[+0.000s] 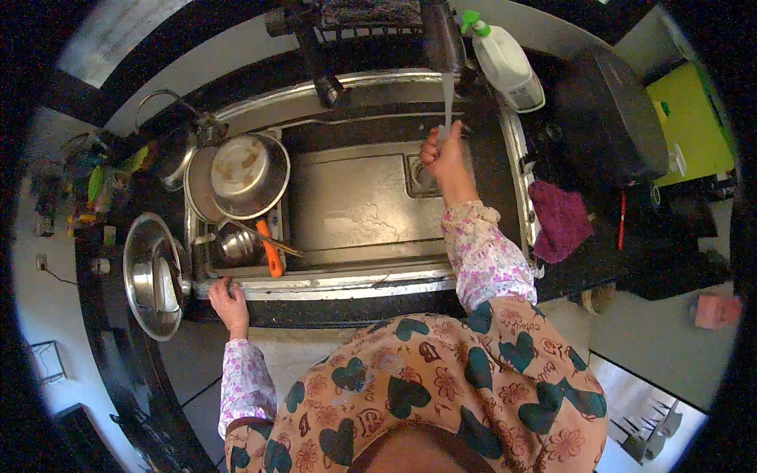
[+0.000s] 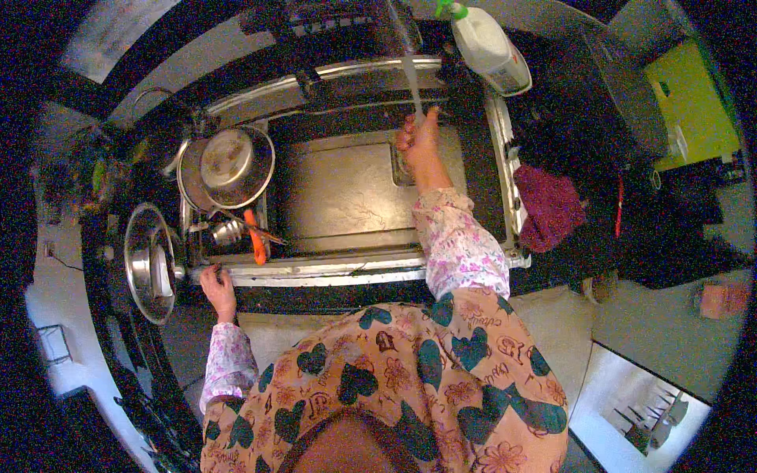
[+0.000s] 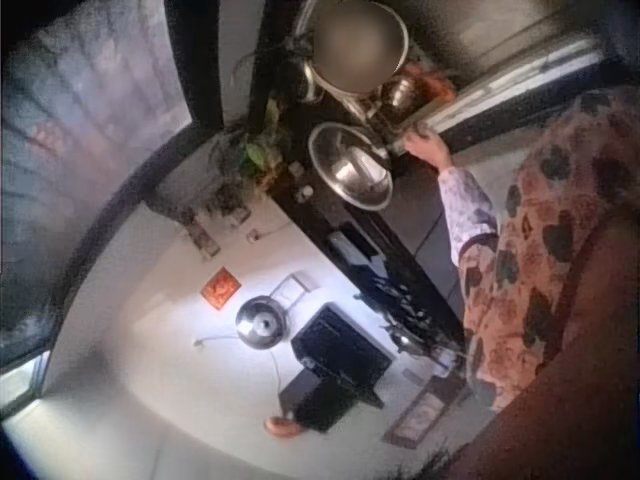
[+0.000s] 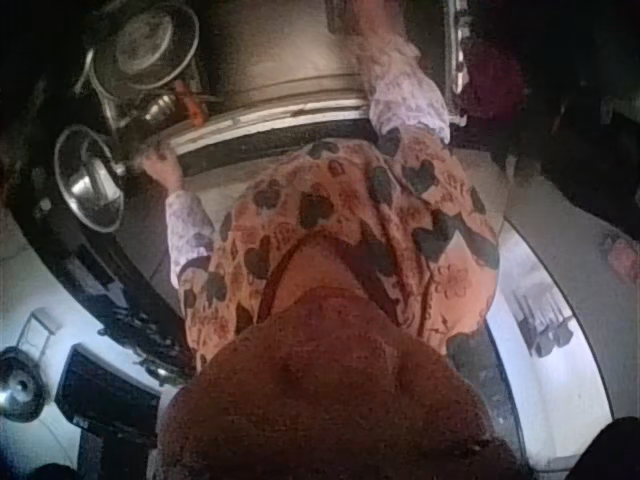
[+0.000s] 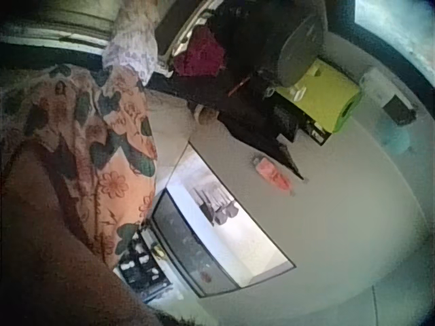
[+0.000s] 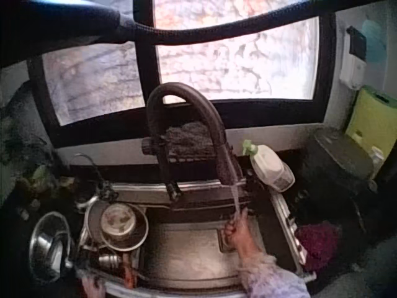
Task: The person washes a white bowl, a metal bowl, and a metal lid under running water in a kitchen sink. They rinse each item thoroughly and place them aside in the sink area.
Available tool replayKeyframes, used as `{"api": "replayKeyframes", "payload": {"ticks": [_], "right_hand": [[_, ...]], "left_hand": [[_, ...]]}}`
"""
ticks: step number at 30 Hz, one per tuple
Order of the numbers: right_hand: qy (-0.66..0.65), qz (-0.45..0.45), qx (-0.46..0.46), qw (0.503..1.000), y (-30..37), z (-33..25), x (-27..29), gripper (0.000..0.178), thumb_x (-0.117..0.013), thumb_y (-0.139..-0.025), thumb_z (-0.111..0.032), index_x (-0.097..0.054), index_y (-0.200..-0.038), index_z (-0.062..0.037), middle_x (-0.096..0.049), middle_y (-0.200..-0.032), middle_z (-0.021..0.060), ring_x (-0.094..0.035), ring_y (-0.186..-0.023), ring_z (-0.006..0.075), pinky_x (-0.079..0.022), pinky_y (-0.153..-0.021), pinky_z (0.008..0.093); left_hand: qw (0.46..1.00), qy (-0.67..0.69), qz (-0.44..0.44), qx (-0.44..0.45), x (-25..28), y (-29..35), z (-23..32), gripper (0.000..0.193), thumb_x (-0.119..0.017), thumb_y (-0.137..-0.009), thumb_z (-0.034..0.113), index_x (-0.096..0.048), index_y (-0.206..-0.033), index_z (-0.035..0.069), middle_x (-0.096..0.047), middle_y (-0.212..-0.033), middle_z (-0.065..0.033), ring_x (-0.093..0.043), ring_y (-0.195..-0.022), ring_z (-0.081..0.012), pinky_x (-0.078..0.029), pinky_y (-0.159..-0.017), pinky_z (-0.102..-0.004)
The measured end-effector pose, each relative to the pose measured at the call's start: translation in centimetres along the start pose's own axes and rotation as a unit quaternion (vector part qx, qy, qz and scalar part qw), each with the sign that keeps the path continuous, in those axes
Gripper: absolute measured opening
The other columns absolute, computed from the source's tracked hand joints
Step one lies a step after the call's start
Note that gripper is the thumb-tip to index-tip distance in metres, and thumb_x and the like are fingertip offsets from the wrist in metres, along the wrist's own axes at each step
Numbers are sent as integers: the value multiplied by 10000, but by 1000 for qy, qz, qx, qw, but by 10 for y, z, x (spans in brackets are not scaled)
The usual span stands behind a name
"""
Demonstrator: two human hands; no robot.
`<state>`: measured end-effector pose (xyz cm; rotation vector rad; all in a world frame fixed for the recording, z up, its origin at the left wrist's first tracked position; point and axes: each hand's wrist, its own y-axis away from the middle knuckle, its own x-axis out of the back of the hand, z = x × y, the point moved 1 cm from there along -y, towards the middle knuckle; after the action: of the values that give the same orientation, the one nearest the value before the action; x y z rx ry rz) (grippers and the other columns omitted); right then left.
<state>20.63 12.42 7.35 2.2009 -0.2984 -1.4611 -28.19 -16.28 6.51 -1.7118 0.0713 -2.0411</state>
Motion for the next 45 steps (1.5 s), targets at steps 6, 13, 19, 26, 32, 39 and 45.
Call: {"api": "replayKeyframes", "payload": {"ticks": [6, 13, 19, 26, 32, 39, 45], "right_hand": [[34, 41, 23, 998, -23, 3, 18, 130, -530, -889, -207, -550, -927, -84, -534, -717, 27, -453, -506, 129, -328, -381, 248], [258, 44, 31, 965, -8, 7, 18, 262, -588, -853, -314, -575, -962, -76, -545, -724, 27, -443, -506, 84, -247, -333, 203], [799, -84, 316, 504, -16, 43, 27, 337, -571, -840, -379, -592, -944, -59, -554, -712, 130, -547, -636, 255, -460, -539, 373], [617, -125, 712, 312, 98, 32, -203, 212, -578, -789, -155, -572, -990, -89, -483, -825, 131, -495, -795, 323, -441, -697, 411], [658, -19, 730, 185, 103, 19, -277, 431, -548, -883, -324, -492, -1187, -24, -470, -1245, 153, -374, -1221, 302, -246, -1044, 462], [700, -176, 416, 554, 73, 49, -61, 130, -596, -784, -83, -612, -899, -24, -630, -811, 135, -611, -760, 295, -514, -673, 344], [281, -51, 149, 947, 24, -8, -17, 174, -596, -856, -165, -609, -859, 9, -636, -745, 121, -615, -599, 208, -512, -490, 332]], "left_hand": [[1000, 12, 2, 8, 2, -4, 10, 253, -599, -773, 107, -557, -1011, 32, -500, -1014, -130, -463, -1002, -313, -364, -887, -408], [1000, 1, -23, 18, 7, -1, 5, 251, -597, -782, 115, -556, -1016, 38, -497, -1015, -126, -452, -1019, -308, -361, -890, -404], [1000, 4, -12, 16, 1, -5, 14, 253, -588, -793, 134, -549, -1024, 41, -494, -1019, -130, -449, -1020, -315, -356, -893, -407], [1000, -4, -19, 22, 6, -1, 8, 247, -586, -795, 138, -553, -1021, 42, -496, -1022, -127, -453, -1019, -314, -352, -897, -409], [1000, -4, -22, 20, 5, -4, 5, 243, -586, -789, 126, -560, -1017, 47, -503, -1009, -128, -461, -1007, -312, -359, -893, -409], [1000, -2, -21, 16, 1, -4, 8, 248, -578, -791, 148, -569, -1015, 42, -510, -1016, -130, -466, -996, -312, -363, -887, -411], [1000, -12, -15, -21, -10, 6, -11, 265, -559, -824, 172, -560, -1027, 3, -515, -1026, -163, -466, -999, -328, -370, -875, -424]]}}
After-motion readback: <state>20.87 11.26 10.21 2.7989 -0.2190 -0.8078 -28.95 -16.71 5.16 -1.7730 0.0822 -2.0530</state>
